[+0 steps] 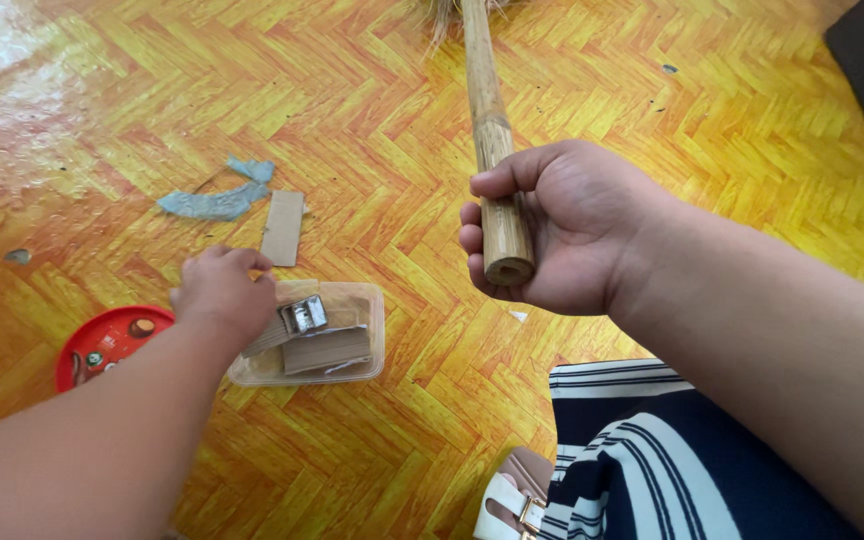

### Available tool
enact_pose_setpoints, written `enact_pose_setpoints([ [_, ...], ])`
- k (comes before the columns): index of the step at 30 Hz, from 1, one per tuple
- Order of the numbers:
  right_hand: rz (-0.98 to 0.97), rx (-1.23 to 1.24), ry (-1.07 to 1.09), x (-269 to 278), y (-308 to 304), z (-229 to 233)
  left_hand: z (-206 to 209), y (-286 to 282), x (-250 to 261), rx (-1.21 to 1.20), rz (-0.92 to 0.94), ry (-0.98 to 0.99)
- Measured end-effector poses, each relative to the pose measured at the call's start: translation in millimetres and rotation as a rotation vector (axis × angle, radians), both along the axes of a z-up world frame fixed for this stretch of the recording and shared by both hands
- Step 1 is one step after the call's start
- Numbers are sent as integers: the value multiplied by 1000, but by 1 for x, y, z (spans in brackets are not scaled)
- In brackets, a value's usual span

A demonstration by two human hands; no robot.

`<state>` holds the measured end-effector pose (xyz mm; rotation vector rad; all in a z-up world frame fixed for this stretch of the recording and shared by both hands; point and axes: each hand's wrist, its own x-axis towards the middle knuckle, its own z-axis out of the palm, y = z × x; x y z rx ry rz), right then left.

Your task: The person sweeps a cluttered room using a traditional broom, moving debris toward a central area. They pick up a plastic container and a lid, place them aside, and continue sweeping around furniture and a backpack.

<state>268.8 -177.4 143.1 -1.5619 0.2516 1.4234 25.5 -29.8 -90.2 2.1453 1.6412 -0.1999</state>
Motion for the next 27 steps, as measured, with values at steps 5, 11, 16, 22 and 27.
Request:
enact_pose_setpoints([
  [5,12,2,2,2,-3,-3,-4,5,35,-122,-68,70],
  [11,6,-33,-7,7,-7,-9,-10,16,61,-327,-63,220],
  [16,39,-7,53,7,-2,-12,-17,32,52,-332,-98,227],
  [22,33,-16,47,4,4,-15,-14,39,27,-579,363,-345],
  [27,36,-19,59,3,7,-17,-2,29,19,-355,725,-599],
])
